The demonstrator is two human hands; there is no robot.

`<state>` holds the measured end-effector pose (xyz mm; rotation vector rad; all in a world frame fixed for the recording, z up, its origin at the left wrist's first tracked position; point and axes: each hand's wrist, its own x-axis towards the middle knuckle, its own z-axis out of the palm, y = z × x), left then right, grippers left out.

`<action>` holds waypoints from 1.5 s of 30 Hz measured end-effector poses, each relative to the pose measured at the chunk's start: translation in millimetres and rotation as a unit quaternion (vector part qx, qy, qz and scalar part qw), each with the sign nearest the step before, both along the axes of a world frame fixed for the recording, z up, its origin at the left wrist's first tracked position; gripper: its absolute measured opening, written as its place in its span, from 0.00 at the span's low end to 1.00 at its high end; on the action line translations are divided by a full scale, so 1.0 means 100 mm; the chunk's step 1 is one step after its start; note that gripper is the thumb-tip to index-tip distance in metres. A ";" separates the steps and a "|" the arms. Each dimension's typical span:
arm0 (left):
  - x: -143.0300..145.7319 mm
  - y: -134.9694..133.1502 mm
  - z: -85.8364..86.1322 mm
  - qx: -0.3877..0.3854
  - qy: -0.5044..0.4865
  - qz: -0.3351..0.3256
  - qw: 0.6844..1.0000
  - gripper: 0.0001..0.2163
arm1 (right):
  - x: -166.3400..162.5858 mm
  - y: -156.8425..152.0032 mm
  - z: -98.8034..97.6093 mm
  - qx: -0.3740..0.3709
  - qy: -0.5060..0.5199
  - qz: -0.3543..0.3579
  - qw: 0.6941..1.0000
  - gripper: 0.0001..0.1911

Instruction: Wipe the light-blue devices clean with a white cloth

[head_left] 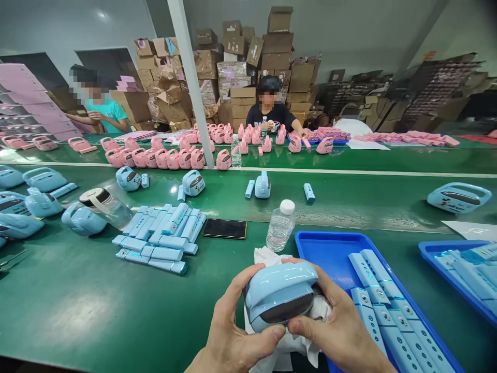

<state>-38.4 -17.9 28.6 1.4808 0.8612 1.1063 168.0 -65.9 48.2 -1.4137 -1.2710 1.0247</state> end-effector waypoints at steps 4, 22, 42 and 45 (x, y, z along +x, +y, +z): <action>-0.06 0.02 0.03 -0.001 0.017 -0.014 1.000 0.33 | -0.03 -0.02 -0.01 0.005 -0.014 0.003 1.000 0.41; -0.04 0.03 -0.17 -0.069 0.102 0.169 0.978 0.27 | -0.50 0.13 -0.57 0.322 -0.301 -0.047 0.897 0.26; -0.12 0.15 -0.26 -0.217 -0.093 0.204 0.950 0.32 | -0.30 0.36 -0.44 0.095 -0.089 -0.097 0.987 0.12; -0.11 0.22 -0.19 -0.337 -0.221 0.187 0.896 0.34 | -0.35 0.36 -0.49 -0.013 0.097 -0.067 0.993 0.24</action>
